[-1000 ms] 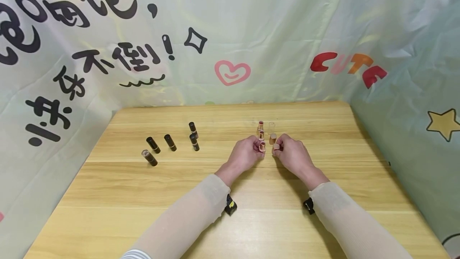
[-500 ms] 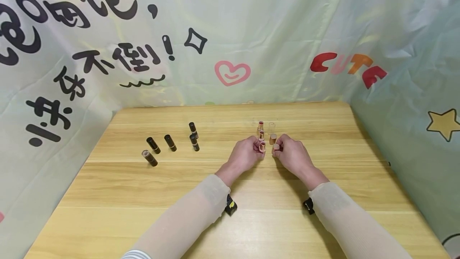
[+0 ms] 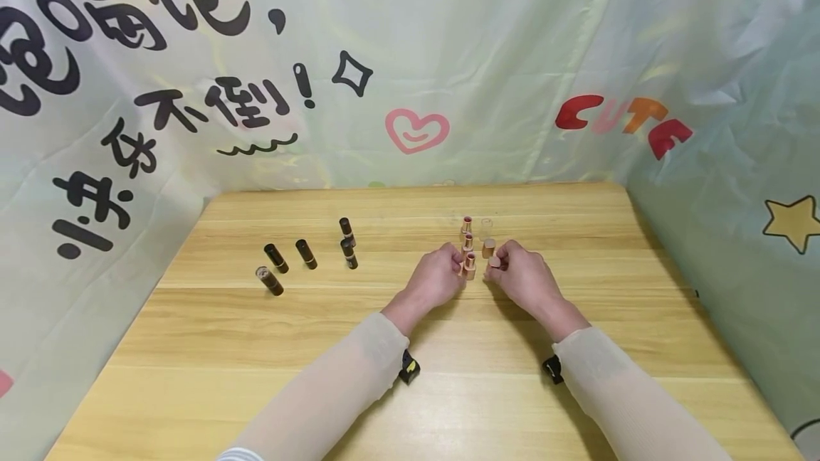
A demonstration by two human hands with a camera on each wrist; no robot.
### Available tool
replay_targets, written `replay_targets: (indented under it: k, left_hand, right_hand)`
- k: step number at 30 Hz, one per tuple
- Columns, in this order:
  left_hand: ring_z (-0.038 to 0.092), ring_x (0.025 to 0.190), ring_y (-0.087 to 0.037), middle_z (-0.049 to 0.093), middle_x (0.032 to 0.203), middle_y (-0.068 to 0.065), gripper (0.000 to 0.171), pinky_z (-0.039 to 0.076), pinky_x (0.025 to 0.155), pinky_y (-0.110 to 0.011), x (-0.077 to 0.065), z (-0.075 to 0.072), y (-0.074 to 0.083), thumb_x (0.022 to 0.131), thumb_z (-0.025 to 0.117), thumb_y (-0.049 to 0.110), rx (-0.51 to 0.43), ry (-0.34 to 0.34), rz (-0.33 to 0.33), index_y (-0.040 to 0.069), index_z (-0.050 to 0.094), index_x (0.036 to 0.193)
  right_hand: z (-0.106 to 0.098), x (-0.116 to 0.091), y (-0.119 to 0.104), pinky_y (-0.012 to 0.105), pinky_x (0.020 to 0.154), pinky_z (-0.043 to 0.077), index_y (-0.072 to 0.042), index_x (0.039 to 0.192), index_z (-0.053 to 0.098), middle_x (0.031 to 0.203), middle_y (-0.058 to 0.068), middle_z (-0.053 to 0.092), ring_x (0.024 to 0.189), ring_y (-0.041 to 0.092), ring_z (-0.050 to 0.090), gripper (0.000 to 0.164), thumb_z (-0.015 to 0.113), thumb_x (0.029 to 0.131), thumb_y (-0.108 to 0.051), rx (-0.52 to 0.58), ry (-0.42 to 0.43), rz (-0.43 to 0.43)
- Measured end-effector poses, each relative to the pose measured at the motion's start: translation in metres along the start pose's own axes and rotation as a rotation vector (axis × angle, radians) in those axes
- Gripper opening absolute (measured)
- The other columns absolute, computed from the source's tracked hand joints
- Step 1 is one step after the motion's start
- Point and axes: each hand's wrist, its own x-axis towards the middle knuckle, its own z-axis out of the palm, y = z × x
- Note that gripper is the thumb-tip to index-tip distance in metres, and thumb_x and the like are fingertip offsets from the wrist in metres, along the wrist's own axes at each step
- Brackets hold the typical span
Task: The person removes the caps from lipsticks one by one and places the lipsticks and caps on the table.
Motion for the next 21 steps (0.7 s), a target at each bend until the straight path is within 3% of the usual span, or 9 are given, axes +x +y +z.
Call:
replay_targets:
  k: [4, 8, 14, 21]
  left_hand:
    - [0.062, 0.084, -0.012, 0.069, 0.100, 0.003, 0.033, 0.053, 0.073, -0.024, -0.007, -0.006, -0.001, 0.093, 0.075, 0.005, -0.016, -0.026, -0.050, 0.012, 0.060, 0.121]
    - [0.063, 0.088, -0.011, 0.069, 0.104, 0.004, 0.032, 0.054, 0.077, -0.026, -0.015, -0.015, -0.007, 0.093, 0.075, 0.007, -0.039, -0.011, -0.058, 0.013, 0.060, 0.120]
    - [0.061, 0.089, -0.014, 0.066, 0.102, 0.002, 0.021, 0.053, 0.081, -0.031, -0.031, -0.034, -0.024, 0.095, 0.074, 0.014, -0.122, 0.054, -0.019, 0.013, 0.059, 0.110]
    - [0.055, 0.087, -0.014, 0.061, 0.097, 0.000, 0.003, 0.049, 0.077, -0.030, -0.056, -0.054, -0.043, 0.097, 0.069, 0.017, -0.184, 0.204, 0.047, 0.014, 0.069, 0.098]
  right_hand:
    - [-0.002, -0.003, -0.001, 0.054, 0.087, 0.056, 0.005, 0.125, 0.061, 0.114, 0.023, 0.074, 0.103, 0.039, 0.071, 0.056, 0.068, 0.103, -0.045, 0.016, 0.028, 0.032]
    - [-0.004, -0.005, -0.005, 0.057, 0.086, 0.055, 0.007, 0.132, 0.058, 0.119, 0.028, 0.070, 0.107, 0.043, 0.068, 0.066, 0.058, 0.106, -0.054, 0.033, 0.093, 0.047]
    - [-0.003, -0.008, -0.017, 0.046, 0.078, 0.049, 0.004, 0.120, 0.066, 0.106, 0.021, 0.067, 0.095, 0.035, 0.063, 0.046, 0.062, 0.107, -0.039, 0.106, 0.316, -0.027]
    - [0.001, -0.012, -0.046, 0.026, 0.074, 0.043, -0.001, 0.108, 0.068, 0.099, 0.013, 0.064, 0.086, 0.021, 0.057, 0.021, 0.064, 0.105, -0.021, 0.238, 0.500, -0.095]
